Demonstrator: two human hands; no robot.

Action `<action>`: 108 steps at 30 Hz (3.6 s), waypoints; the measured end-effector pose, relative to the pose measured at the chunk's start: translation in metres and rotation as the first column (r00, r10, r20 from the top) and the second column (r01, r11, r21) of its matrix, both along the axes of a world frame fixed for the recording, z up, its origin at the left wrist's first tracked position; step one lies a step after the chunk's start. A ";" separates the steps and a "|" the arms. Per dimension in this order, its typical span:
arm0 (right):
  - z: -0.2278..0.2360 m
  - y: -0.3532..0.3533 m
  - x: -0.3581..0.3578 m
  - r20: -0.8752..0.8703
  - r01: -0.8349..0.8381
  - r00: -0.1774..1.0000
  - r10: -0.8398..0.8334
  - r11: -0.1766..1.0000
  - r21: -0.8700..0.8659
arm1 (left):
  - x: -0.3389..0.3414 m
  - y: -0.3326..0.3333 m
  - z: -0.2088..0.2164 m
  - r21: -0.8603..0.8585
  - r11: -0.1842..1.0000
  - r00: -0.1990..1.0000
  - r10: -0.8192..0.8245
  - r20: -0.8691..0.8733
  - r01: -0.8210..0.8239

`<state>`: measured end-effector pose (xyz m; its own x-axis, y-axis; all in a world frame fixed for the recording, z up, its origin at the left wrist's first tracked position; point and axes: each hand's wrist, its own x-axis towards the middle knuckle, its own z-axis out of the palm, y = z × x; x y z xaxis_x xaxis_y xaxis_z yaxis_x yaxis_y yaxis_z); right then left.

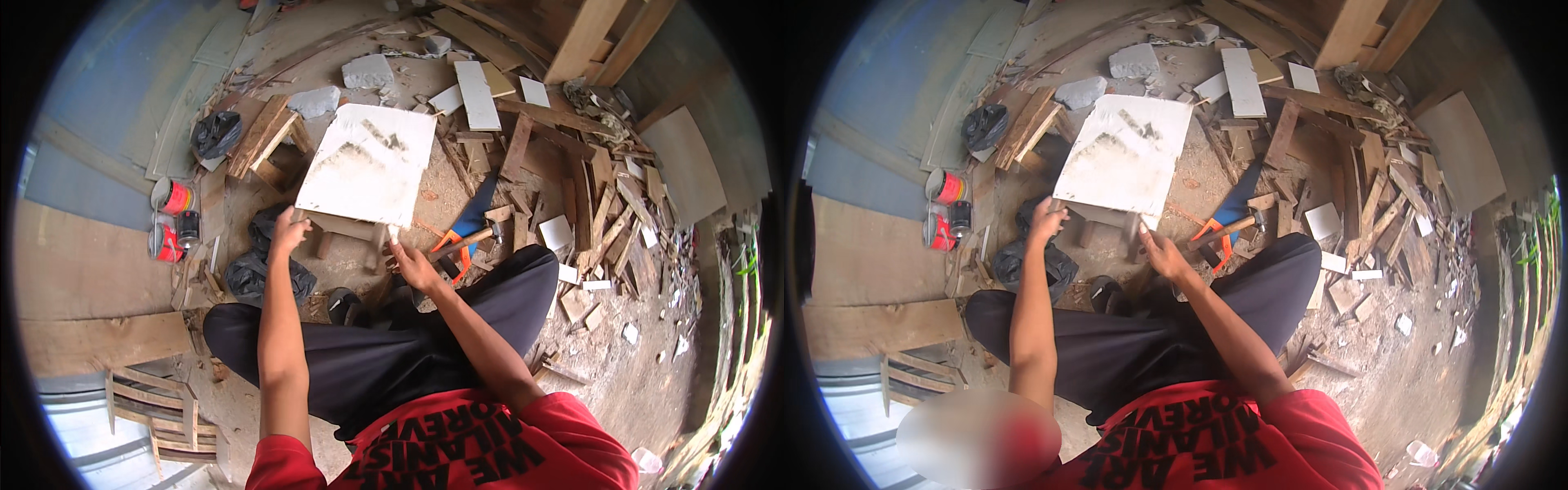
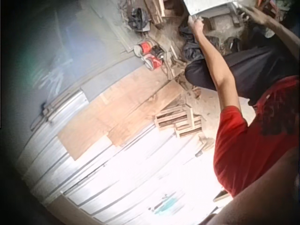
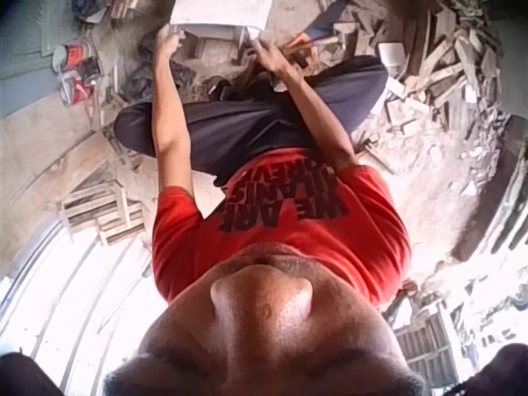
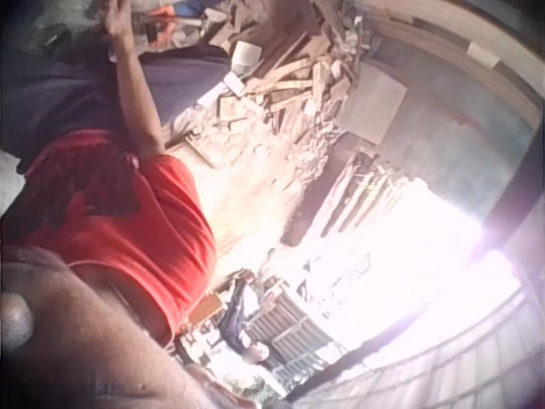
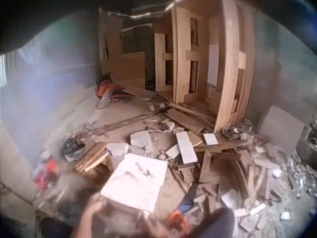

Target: The person hammers nails into a white rectangular board using a hammer, then uses a hand saw to cut the board. The person removes nails and saws the board into smaller pieces.

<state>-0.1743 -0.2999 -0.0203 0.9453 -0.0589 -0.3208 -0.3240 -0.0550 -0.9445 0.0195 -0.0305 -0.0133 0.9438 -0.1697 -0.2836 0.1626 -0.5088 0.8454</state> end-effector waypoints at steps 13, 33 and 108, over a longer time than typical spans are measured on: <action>-0.165 -0.072 -0.021 -0.199 -0.083 0.968 -0.150 0.558 -0.826 | -0.057 -0.049 0.028 0.037 0.915 0.677 0.269 0.685 -0.401; -0.156 -0.090 -0.024 0.124 0.198 0.976 -0.180 0.492 -0.848 | -0.121 -0.147 0.000 0.104 0.994 0.999 0.043 -0.012 -0.042; 0.389 -0.066 -0.045 -0.499 0.537 0.728 -0.471 0.844 -0.013 | -0.047 -0.134 0.235 0.335 0.378 0.490 -0.788 -0.373 0.863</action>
